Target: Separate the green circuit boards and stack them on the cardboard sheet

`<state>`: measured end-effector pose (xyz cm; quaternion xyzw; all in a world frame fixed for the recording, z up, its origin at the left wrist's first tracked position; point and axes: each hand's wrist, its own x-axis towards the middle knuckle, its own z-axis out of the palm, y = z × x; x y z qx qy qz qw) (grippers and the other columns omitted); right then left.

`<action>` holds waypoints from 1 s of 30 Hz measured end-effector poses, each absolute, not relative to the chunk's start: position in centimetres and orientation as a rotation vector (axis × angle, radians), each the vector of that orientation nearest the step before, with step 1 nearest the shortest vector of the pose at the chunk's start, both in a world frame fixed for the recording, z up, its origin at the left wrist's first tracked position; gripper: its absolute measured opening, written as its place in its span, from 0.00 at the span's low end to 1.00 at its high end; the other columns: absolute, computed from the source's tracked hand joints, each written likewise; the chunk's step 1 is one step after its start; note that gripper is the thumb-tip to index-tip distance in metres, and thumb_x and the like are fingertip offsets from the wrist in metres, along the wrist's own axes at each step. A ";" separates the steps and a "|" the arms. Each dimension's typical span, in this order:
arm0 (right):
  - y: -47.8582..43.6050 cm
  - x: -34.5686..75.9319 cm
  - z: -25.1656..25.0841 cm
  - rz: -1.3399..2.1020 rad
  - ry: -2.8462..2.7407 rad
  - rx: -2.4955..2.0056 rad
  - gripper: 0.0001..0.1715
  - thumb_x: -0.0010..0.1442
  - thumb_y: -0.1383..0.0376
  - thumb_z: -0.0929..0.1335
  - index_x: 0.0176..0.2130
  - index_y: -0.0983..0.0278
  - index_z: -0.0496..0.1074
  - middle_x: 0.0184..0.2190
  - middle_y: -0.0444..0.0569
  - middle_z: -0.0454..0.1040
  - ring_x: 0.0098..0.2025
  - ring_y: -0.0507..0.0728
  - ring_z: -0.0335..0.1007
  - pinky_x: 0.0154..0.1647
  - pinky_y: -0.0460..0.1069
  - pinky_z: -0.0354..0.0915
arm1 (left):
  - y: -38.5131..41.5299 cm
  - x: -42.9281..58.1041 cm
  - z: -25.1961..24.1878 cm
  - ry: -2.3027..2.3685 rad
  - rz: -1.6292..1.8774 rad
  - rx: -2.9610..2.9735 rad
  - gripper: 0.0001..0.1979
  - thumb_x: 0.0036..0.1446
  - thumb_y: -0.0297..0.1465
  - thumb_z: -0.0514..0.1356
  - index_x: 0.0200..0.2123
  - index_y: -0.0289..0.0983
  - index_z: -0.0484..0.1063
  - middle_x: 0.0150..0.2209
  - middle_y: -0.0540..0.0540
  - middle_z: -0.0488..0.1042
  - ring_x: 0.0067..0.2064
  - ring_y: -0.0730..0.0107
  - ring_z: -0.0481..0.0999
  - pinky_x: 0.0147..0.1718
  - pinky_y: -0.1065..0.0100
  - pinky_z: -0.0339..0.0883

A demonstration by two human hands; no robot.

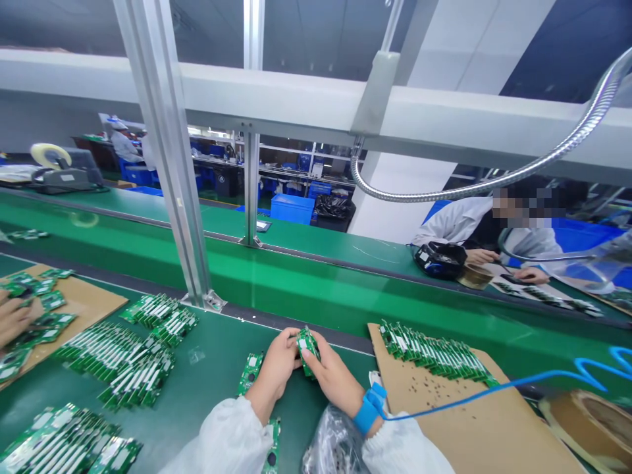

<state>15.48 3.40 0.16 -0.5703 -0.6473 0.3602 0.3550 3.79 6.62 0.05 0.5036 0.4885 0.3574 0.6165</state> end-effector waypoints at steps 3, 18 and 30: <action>3.4 15.7 0.4 0.918 -1.740 -1.543 0.24 0.62 0.61 0.58 0.55 0.67 0.60 0.52 0.54 0.68 0.53 0.56 0.64 0.55 0.50 0.58 | 6.9 2.1 1.3 1.287 0.709 1.413 0.16 0.55 0.20 0.49 0.43 0.34 0.70 0.43 0.39 0.74 0.45 0.64 0.73 0.46 0.64 0.65; 3.0 13.6 1.2 0.426 -2.038 -2.192 0.30 0.58 0.65 0.64 0.57 0.76 0.60 0.50 0.67 0.66 0.52 0.70 0.60 0.50 0.58 0.57 | 5.6 -4.8 1.5 1.755 0.215 1.828 0.16 0.41 0.23 0.63 0.38 0.32 0.70 0.29 0.44 0.72 0.35 0.58 0.72 0.34 0.66 0.59; 2.5 13.1 0.8 0.379 -2.094 -2.274 0.36 0.59 0.67 0.63 0.62 0.77 0.49 0.57 0.68 0.59 0.56 0.69 0.56 0.51 0.57 0.57 | 5.5 -2.8 0.5 1.287 0.677 1.171 0.11 0.47 0.30 0.61 0.30 0.36 0.59 0.23 0.56 0.62 0.25 0.79 0.66 0.27 0.75 0.64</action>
